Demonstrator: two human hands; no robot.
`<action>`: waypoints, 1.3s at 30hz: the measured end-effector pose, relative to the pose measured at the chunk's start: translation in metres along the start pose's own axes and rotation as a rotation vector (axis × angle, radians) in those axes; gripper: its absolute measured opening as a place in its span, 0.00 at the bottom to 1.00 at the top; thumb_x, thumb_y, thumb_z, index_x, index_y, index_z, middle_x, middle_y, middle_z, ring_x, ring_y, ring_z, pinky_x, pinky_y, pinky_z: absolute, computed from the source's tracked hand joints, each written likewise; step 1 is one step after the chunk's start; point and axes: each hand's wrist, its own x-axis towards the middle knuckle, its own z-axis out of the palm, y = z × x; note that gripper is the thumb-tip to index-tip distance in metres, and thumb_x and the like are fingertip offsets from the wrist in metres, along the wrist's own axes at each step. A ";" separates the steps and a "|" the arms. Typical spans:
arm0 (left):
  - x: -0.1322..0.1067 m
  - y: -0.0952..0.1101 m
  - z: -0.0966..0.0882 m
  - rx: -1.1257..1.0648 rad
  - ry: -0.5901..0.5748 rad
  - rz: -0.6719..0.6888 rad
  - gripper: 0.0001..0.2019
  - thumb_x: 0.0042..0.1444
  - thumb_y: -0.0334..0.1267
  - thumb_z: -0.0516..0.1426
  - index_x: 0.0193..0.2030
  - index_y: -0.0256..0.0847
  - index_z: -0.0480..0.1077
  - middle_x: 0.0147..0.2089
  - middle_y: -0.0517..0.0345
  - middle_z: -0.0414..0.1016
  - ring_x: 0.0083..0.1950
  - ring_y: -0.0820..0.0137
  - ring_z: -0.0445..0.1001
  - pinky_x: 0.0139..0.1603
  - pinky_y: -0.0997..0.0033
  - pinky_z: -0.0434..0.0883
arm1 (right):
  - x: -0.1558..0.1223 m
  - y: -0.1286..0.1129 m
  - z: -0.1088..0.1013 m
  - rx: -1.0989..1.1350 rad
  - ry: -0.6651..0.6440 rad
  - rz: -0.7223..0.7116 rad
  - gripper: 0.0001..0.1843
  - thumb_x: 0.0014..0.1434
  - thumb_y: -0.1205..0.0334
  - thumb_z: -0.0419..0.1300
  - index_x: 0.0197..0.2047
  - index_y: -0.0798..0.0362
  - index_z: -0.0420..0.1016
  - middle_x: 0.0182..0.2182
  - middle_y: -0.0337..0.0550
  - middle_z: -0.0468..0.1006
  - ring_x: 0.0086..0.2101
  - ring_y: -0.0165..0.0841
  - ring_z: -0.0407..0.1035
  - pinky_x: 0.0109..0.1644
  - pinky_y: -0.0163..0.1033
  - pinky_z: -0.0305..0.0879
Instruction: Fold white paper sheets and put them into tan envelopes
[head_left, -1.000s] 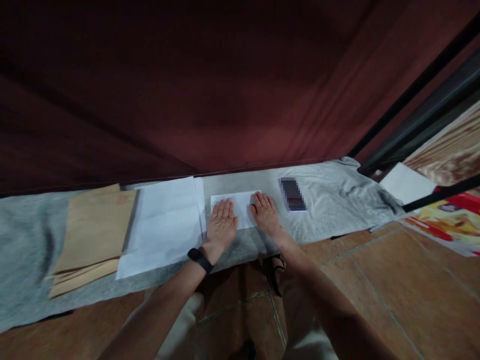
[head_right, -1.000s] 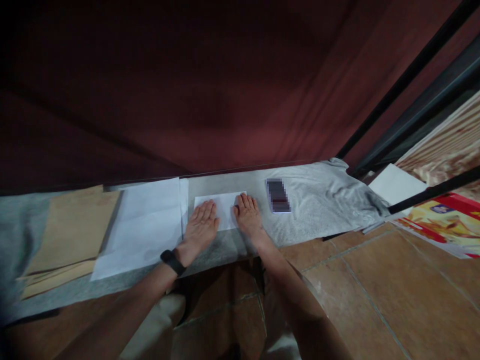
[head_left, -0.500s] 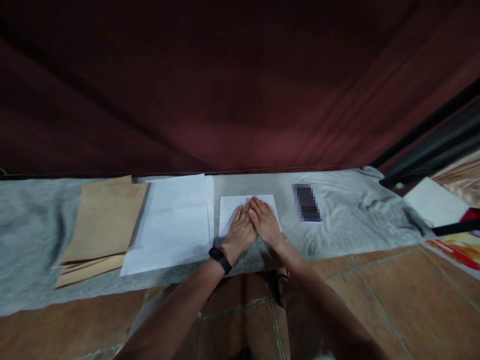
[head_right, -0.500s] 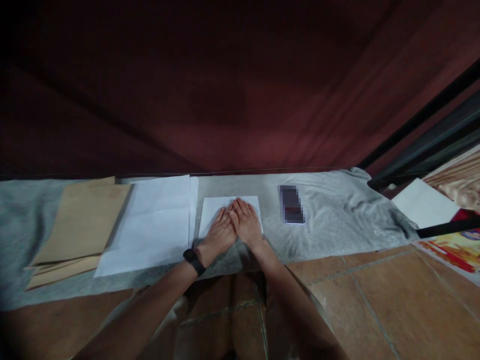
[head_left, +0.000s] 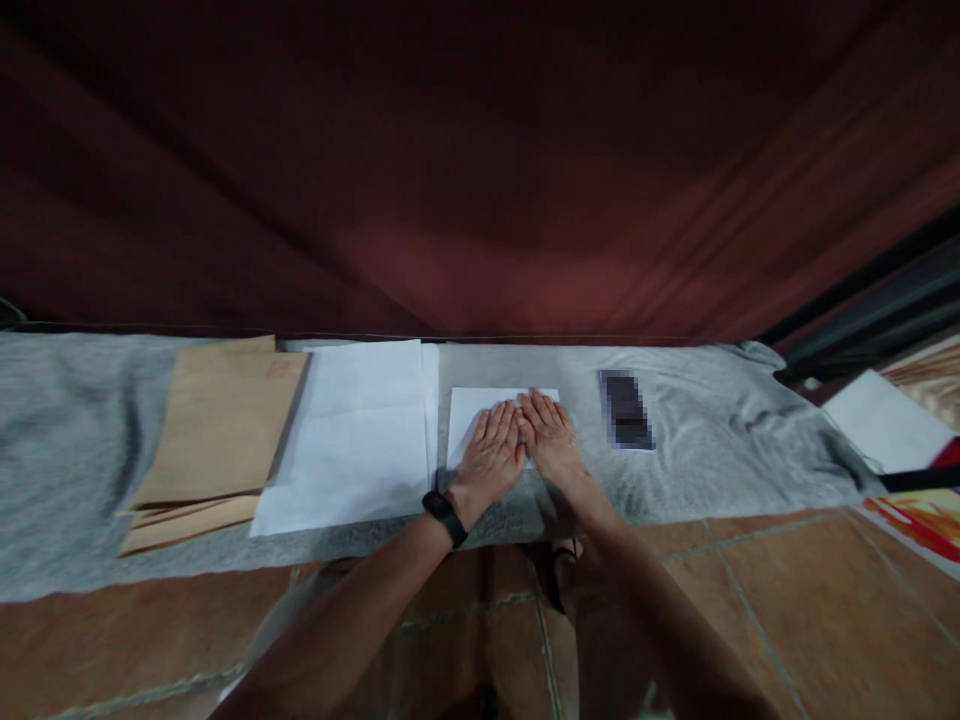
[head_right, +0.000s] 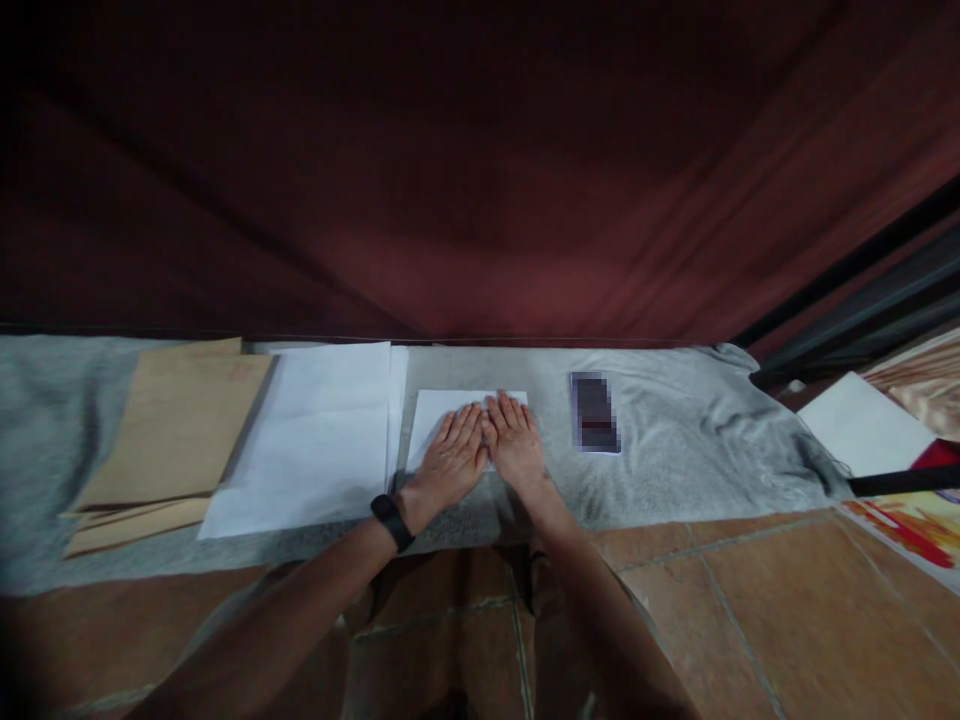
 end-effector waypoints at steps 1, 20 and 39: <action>0.000 0.000 -0.001 0.001 -0.008 -0.006 0.28 0.68 0.39 0.43 0.71 0.25 0.54 0.75 0.37 0.54 0.77 0.57 0.49 0.76 0.48 0.49 | -0.001 0.002 0.000 -0.013 -0.001 0.002 0.28 0.75 0.54 0.42 0.73 0.54 0.57 0.72 0.52 0.55 0.70 0.43 0.51 0.72 0.53 0.46; -0.005 -0.024 -0.013 0.024 -0.068 -0.107 0.29 0.69 0.41 0.42 0.73 0.30 0.53 0.76 0.44 0.52 0.78 0.60 0.48 0.76 0.53 0.48 | -0.009 0.019 -0.003 -0.070 0.052 0.110 0.30 0.73 0.54 0.45 0.72 0.61 0.59 0.70 0.55 0.60 0.68 0.48 0.56 0.71 0.54 0.51; 0.018 -0.026 -0.008 0.021 -0.083 -0.176 0.28 0.68 0.34 0.39 0.73 0.30 0.54 0.76 0.45 0.52 0.78 0.58 0.47 0.77 0.51 0.47 | 0.009 -0.030 0.003 0.070 0.008 -0.016 0.27 0.75 0.57 0.44 0.71 0.57 0.62 0.70 0.51 0.61 0.69 0.41 0.54 0.73 0.51 0.49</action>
